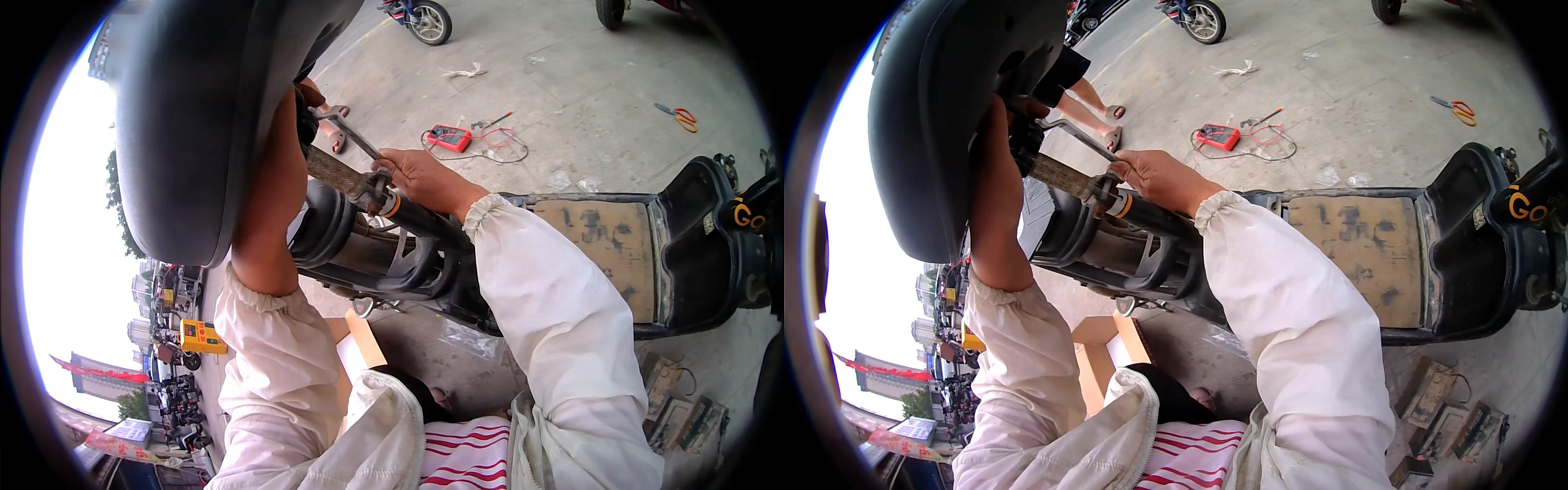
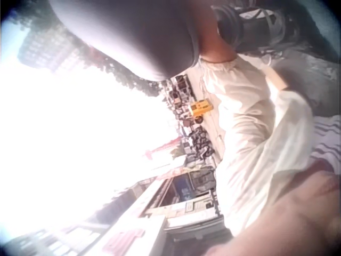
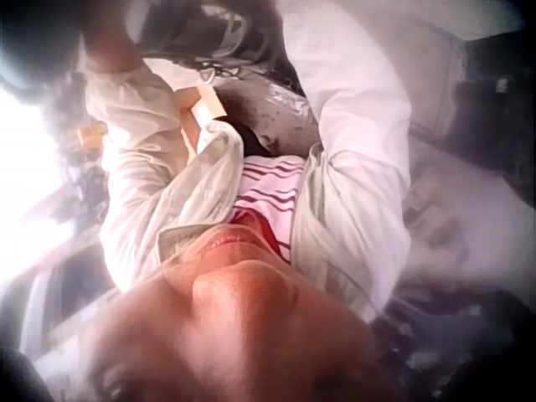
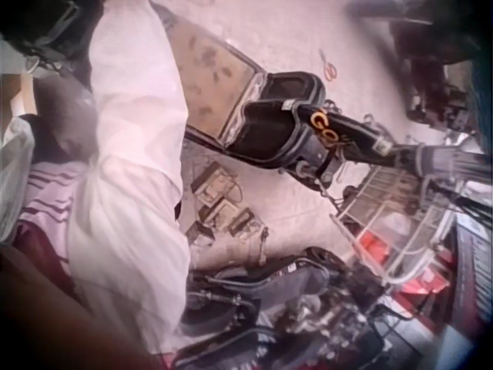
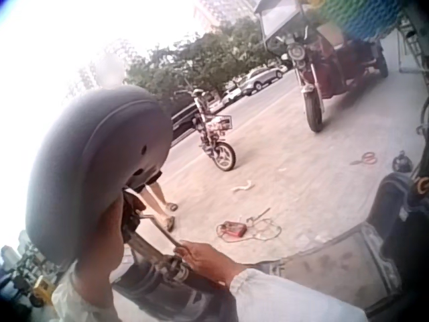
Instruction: The person uses a screwdriver to adjust components on the scooter's handlebar and then uses a wrench to tighten the seat post. The person removes the seat, places it in a box, and then reattaches it.
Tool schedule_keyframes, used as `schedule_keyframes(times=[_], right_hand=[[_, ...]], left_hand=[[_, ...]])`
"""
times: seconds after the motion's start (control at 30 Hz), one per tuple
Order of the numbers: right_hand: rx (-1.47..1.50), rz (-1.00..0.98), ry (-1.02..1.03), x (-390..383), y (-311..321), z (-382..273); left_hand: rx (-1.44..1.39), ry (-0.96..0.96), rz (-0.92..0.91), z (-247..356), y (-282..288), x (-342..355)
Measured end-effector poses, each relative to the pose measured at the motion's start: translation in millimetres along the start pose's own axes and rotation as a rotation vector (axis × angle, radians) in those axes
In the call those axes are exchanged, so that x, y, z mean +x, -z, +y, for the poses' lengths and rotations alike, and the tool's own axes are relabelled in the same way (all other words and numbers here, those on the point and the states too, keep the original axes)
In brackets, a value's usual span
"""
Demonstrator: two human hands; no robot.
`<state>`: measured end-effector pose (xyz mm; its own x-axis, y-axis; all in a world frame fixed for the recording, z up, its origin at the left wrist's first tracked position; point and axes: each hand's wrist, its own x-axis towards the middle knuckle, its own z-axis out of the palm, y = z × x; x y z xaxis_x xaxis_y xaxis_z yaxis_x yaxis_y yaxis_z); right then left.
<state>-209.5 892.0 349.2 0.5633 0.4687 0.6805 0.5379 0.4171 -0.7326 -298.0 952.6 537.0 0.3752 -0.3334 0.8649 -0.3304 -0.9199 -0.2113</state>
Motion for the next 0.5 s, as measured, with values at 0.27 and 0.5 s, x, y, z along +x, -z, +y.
schedule_keyframes(times=[0.27, 0.5], right_hand=[[-0.091, -0.102, -0.109, -1.3, 8.3, -9.6], [-0.218, -0.337, -0.27, 14.2, 24.1, -35.8]], left_hand=[[0.03, 0.004, 0.015, -2.3, 3.7, -2.4], [0.053, 0.022, 0.065, -3.4, 3.5, -7.5]])
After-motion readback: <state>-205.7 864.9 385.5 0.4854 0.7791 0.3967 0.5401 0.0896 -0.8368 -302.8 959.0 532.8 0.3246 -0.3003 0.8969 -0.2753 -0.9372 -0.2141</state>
